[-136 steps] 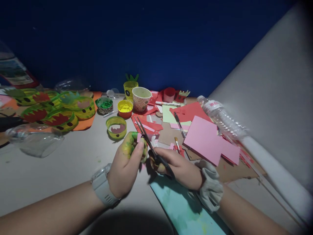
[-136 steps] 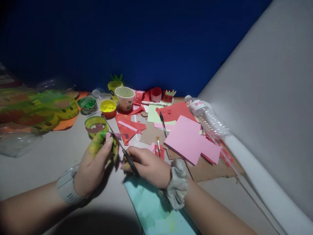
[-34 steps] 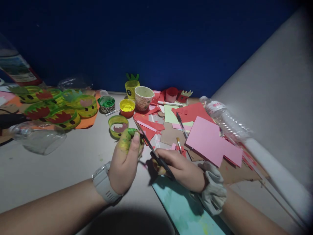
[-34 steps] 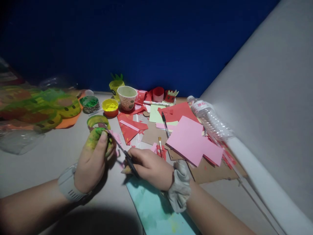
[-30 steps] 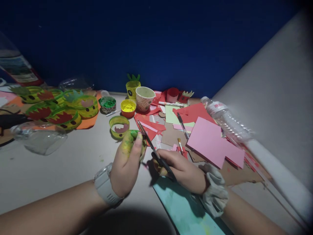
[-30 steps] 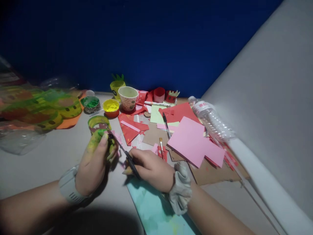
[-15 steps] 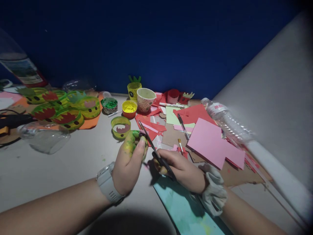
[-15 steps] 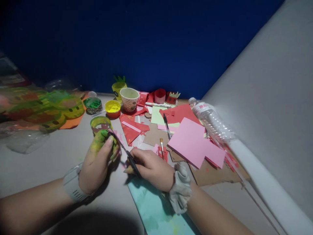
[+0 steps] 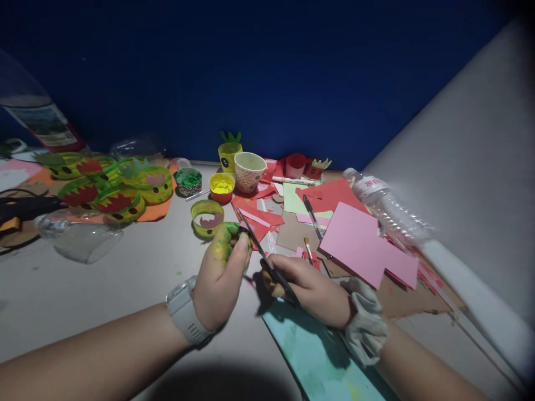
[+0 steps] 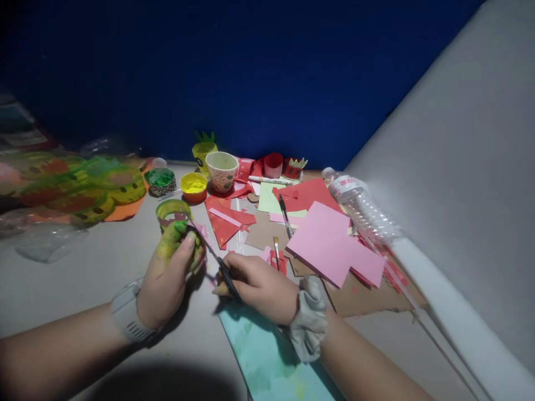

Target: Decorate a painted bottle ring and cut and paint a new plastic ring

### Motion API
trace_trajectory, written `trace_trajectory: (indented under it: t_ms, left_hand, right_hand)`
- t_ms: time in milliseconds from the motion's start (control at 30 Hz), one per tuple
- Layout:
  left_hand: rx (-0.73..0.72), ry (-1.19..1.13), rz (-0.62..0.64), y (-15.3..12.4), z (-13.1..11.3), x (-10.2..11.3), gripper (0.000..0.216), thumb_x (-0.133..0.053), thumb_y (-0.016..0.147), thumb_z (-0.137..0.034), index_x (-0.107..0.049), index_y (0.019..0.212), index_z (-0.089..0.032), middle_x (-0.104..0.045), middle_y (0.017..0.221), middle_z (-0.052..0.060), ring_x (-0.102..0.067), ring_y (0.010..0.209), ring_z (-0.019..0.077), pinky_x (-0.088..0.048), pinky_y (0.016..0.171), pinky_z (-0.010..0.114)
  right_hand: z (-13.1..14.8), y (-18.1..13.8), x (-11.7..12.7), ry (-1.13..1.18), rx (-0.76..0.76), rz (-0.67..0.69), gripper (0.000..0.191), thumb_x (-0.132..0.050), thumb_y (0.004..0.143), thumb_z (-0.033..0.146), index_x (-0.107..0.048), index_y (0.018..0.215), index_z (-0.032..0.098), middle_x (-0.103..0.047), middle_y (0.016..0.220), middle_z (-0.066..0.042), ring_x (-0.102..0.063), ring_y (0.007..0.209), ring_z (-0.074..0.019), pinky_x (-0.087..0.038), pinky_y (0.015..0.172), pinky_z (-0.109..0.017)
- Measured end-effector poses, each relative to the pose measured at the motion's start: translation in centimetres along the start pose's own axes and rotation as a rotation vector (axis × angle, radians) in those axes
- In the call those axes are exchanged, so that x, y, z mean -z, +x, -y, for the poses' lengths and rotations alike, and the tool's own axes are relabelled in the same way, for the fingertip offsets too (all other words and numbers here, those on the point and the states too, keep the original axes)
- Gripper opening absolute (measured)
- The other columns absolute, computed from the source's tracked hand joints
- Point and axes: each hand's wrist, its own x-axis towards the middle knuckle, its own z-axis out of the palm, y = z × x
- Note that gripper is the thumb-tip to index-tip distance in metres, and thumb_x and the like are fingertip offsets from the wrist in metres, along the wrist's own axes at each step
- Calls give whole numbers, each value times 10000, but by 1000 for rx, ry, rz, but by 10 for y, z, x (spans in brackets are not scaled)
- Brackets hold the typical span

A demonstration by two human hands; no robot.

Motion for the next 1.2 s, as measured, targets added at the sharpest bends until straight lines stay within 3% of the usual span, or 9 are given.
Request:
trace_trajectory:
  t_ms: [633, 1200]
  left_hand:
    - [2, -31, 2, -1, 1, -2, 278, -491, 931, -419, -459, 753, -207, -398, 607, -50, -351, 521, 80, -324, 480, 194]
    - [-32, -3, -11, 1, 3, -2, 249, -490, 932, -417, -482, 792, -212, -422, 641, -42, -385, 560, 83, -357, 524, 200]
  right_hand:
    - [-2, -1, 2, -99, 22, 7, 505, -467, 867, 673, -460, 769, 178, -490, 724, 13, -427, 660, -118, -352, 601, -235]
    - [-1, 0, -1, -33, 5, -6, 539, -467, 838, 712, -444, 747, 180, -469, 685, 26, -402, 631, -110, -328, 577, -241]
